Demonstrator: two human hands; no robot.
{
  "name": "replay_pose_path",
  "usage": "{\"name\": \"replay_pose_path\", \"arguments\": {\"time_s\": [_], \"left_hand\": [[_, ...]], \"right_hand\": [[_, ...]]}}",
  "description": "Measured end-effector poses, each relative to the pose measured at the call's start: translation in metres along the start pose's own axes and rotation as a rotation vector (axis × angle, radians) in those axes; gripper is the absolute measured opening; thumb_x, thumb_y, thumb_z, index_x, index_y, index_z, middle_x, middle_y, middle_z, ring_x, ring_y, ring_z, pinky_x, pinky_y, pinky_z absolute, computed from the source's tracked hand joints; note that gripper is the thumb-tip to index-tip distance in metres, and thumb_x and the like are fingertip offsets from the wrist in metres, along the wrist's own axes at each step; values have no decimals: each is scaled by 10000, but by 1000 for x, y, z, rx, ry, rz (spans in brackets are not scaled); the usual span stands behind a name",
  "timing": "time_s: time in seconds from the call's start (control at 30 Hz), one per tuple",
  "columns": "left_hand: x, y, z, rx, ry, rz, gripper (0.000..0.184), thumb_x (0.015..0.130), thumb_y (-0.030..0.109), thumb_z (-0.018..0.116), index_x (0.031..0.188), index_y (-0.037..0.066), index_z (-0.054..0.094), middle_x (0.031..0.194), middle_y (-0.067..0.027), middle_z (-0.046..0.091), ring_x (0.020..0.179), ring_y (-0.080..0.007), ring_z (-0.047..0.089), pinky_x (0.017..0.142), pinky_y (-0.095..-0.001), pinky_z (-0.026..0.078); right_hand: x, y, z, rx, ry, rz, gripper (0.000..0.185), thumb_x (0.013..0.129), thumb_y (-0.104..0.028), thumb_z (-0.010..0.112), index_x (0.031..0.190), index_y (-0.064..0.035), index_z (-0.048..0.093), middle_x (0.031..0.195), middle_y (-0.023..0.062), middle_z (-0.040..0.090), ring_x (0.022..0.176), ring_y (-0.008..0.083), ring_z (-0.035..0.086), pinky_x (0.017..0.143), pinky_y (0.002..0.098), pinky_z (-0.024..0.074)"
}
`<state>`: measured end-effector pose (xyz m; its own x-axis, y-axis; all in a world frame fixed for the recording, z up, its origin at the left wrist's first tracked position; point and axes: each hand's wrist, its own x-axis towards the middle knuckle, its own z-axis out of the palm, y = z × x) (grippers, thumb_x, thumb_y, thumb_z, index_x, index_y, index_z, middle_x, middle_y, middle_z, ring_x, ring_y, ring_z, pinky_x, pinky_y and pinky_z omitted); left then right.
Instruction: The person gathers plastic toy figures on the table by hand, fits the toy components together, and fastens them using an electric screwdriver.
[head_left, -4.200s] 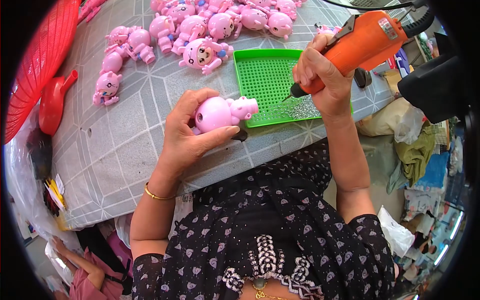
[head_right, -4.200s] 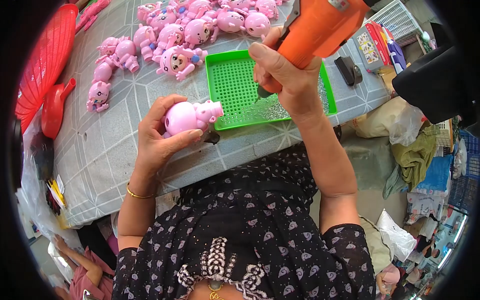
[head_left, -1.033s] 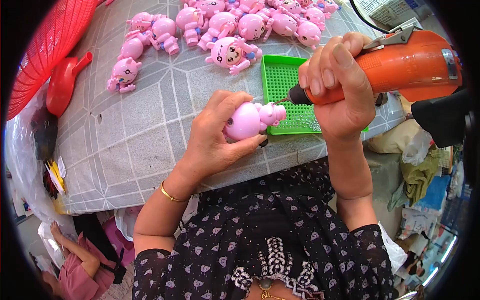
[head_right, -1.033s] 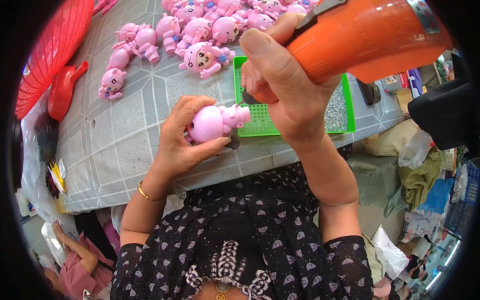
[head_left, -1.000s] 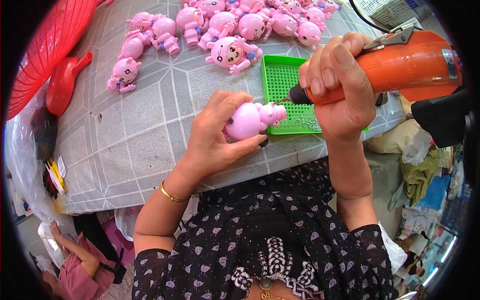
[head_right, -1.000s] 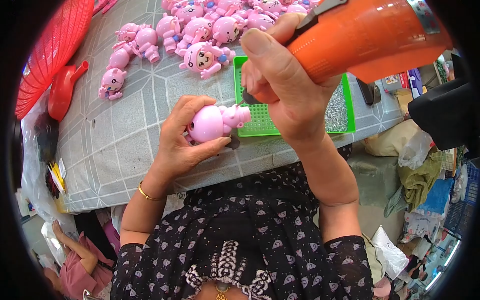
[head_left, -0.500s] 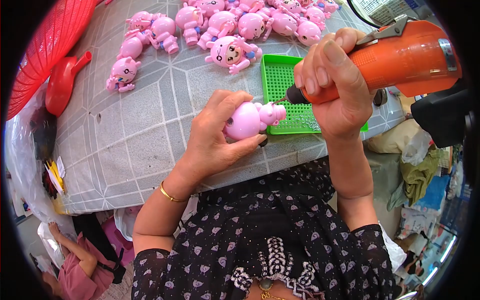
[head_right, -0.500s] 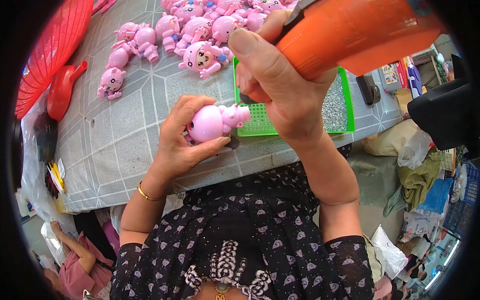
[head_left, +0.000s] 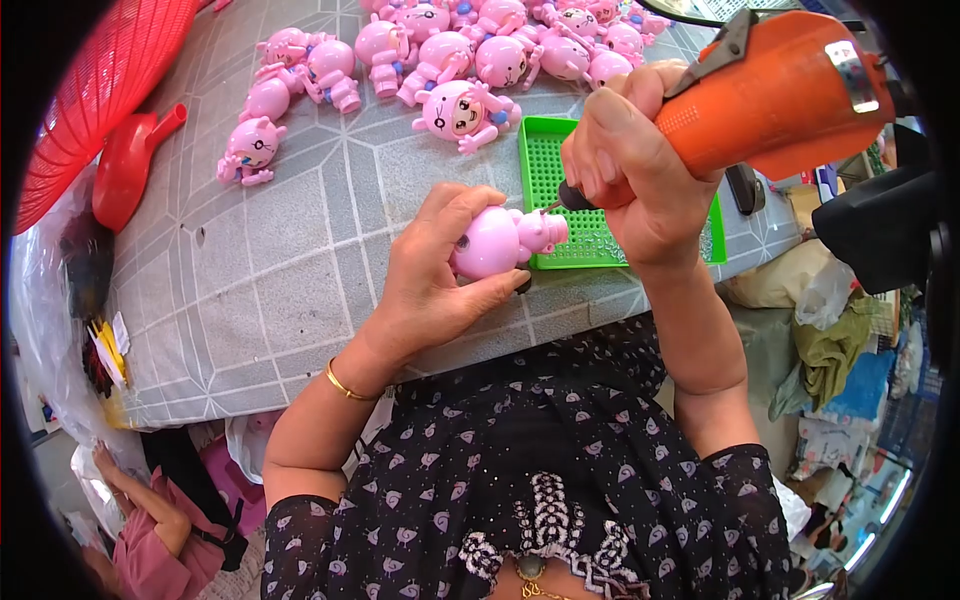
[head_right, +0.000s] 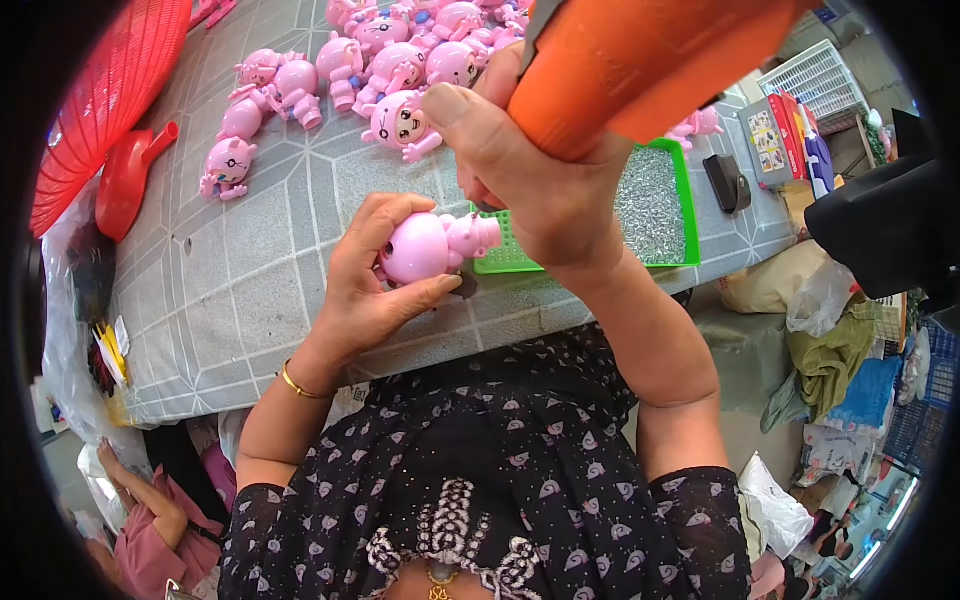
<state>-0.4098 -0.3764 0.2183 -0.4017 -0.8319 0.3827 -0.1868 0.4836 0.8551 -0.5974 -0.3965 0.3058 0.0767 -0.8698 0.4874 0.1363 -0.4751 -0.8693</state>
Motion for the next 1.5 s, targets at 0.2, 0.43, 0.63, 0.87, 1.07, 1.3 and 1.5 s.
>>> {"name": "replay_pose_path", "arguments": {"time_s": [0.2,0.43,0.63,0.87,1.07,1.3,1.5], "left_hand": [[1,2,-2,26,-12,0,573,666,106,844,1179,34,598,1064,-125,590,935,-281,628,810,-357,514],[2,6,4,111,15,107,537,657,111,830,1148,45,624,1042,-127,602,881,-282,643,735,-363,534],[-3,-1,-4,177,98,32,556,659,124,845,1165,50,627,1039,-116,605,858,-251,649,714,-349,541],[-2,-5,1,96,87,-24,562,676,155,868,1166,33,621,1024,-115,595,875,-232,636,759,-333,530],[1,-5,5,104,64,-48,557,682,157,866,1163,28,616,1033,-115,592,916,-235,624,786,-338,520],[3,-8,8,83,73,-73,556,677,137,866,1157,25,609,1041,-113,591,926,-238,617,800,-336,515],[4,-10,9,71,76,-70,568,675,125,865,1168,30,599,1044,-109,589,921,-235,610,797,-335,511]], "right_hand": [[-12,3,-14,192,-14,-46,101,958,-50,539,929,-88,449,672,13,442,510,123,441,541,304,431],[-21,-7,-27,156,-52,-103,73,976,-72,508,1038,-86,472,694,14,453,547,129,458,578,322,441],[-16,-21,-27,158,-34,-136,94,977,-65,507,1065,-72,474,722,22,469,556,124,466,583,312,441],[-36,13,-27,-31,181,65,118,952,-28,560,1031,-83,491,715,18,473,552,120,470,568,305,442],[-47,20,-29,59,80,26,122,960,-22,558,1041,-74,484,740,35,498,555,120,476,569,296,450],[-51,27,-26,16,94,31,134,950,-19,576,1031,-60,477,745,42,504,556,116,478,569,293,457],[-48,30,-28,-26,137,21,137,950,-31,586,1018,-58,471,758,45,514,564,109,485,582,295,468]]}}
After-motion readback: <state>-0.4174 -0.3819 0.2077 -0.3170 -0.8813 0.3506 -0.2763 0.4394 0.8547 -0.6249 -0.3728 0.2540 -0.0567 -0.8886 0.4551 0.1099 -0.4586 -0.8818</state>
